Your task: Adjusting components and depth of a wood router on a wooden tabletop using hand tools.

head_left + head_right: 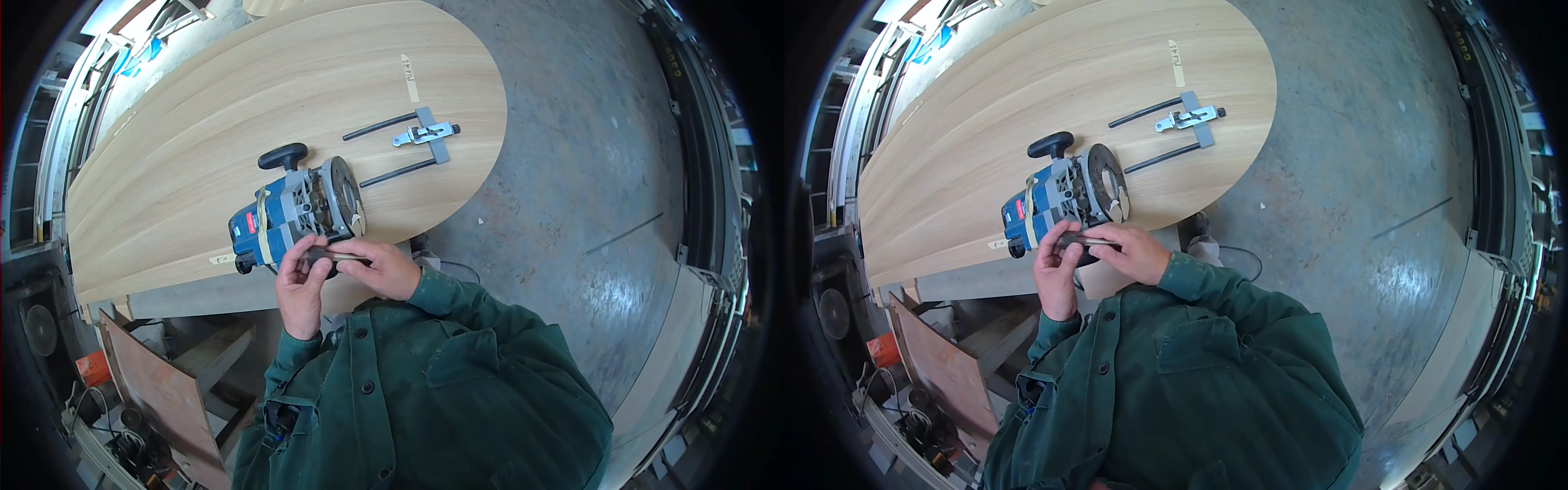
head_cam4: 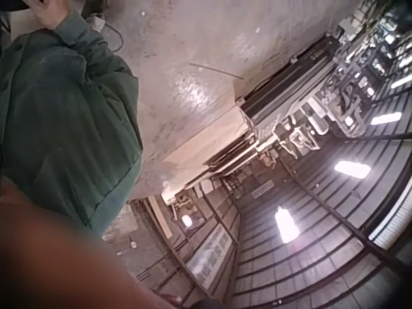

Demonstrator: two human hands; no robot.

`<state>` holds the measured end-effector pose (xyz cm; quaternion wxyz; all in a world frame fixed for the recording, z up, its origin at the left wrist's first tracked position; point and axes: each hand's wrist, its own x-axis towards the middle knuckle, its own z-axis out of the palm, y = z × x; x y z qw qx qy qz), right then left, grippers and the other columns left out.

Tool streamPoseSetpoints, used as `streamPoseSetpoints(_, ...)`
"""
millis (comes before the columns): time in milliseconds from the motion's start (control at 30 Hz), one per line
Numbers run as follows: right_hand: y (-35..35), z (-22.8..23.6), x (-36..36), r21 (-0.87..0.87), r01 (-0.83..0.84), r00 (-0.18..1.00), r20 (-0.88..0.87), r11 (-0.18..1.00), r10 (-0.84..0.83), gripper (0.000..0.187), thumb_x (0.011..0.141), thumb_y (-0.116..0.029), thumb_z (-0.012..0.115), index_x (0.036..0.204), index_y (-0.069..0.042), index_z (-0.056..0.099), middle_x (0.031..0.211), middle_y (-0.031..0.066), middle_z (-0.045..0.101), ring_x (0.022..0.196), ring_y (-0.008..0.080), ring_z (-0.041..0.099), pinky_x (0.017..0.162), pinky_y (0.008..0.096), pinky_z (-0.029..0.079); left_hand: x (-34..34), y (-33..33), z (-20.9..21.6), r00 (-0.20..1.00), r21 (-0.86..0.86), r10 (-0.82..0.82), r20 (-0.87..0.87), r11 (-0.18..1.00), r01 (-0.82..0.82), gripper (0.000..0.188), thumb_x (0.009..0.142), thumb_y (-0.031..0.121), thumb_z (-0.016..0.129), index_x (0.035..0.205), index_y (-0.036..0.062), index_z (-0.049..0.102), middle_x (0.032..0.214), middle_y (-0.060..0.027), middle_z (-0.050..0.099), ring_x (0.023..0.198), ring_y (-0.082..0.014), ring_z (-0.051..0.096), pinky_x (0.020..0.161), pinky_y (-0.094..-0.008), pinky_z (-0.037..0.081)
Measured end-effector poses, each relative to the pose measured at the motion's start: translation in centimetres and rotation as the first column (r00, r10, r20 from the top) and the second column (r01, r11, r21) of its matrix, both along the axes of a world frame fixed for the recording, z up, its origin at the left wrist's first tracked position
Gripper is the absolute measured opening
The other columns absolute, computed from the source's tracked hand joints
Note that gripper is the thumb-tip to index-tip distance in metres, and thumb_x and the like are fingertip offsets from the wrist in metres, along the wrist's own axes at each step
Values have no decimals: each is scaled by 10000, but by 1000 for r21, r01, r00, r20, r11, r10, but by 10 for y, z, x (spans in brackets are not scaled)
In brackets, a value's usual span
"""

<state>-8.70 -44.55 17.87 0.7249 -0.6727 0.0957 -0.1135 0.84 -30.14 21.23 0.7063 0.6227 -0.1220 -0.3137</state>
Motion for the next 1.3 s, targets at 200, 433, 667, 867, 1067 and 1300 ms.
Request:
streamPoseSetpoints(200, -19, -3, -9, -143, -96, 993, -80, 985, 85, 317, 924, -118, 652, 1219, -7, 615, 1084, 117, 684, 976, 177, 657, 848, 290, 510, -2, -4, -5, 988, 71, -148, 45, 987, 145, 381, 871, -21, 669, 1240, 8, 580, 1240, -100, 634, 1109, -143, 596, 943, -270, 488)
streamPoseSetpoints(433, -73, -19, -3, -62, 51, 987, -147, 997, -60, 285, 895, -102, 686, 1156, 8, 657, 1045, 95, 672, 968, 167, 637, 861, 277, 492, 57, -2, 3, 599, 368, -206, 773, 916, -159, 320, 872, 135, 673, 1180, 50, 651, 1228, -118, 637, 1147, -305, 585, 1021, -381, 397)
streamPoseSetpoints(667, -90, -76, 53, -341, -58, 987, -159, 938, 4, 263, 886, -156, 681, 1098, 1, 681, 971, 139, 669, 907, 262, 649, 806, 341, 505, 105, -16, -46, 557, 520, -358, 750, 839, -161, 177, 856, 292, 680, 955, 162, 748, 1233, -61, 614, 1177, -295, 525, 1063, -495, 322)
streamPoseSetpoints(867, -82, -83, 77, -423, -205, 961, -259, 882, 99, 189, 854, -111, 626, 995, 13, 649, 917, 198, 625, 871, 372, 622, 769, 421, 496, 102, -19, -40, 541, 526, -347, 766, 822, -218, 164, 847, 281, 686, 935, 158, 749, 1236, -55, 616, 1179, -287, 525, 1054, -468, 333)
streamPoseSetpoints(1067, -82, -85, 81, -526, -190, 975, -203, 829, 95, 148, 841, -61, 610, 971, -8, 655, 882, 182, 645, 816, 359, 649, 720, 394, 517, 100, -19, -37, 537, 548, -361, 763, 802, -239, 151, 853, 261, 681, 939, 152, 740, 1254, -41, 602, 1215, -286, 501, 1082, -463, 311)
streamPoseSetpoints(1300, -86, -76, 85, -722, -267, 956, -283, 638, 80, 177, 793, -113, 657, 965, -82, 689, 870, 158, 663, 799, 384, 641, 687, 428, 524, 99, -19, -38, 552, 561, -362, 751, 791, -244, 137, 856, 263, 684, 936, 161, 730, 1267, -14, 589, 1240, -268, 490, 1117, -508, 258)
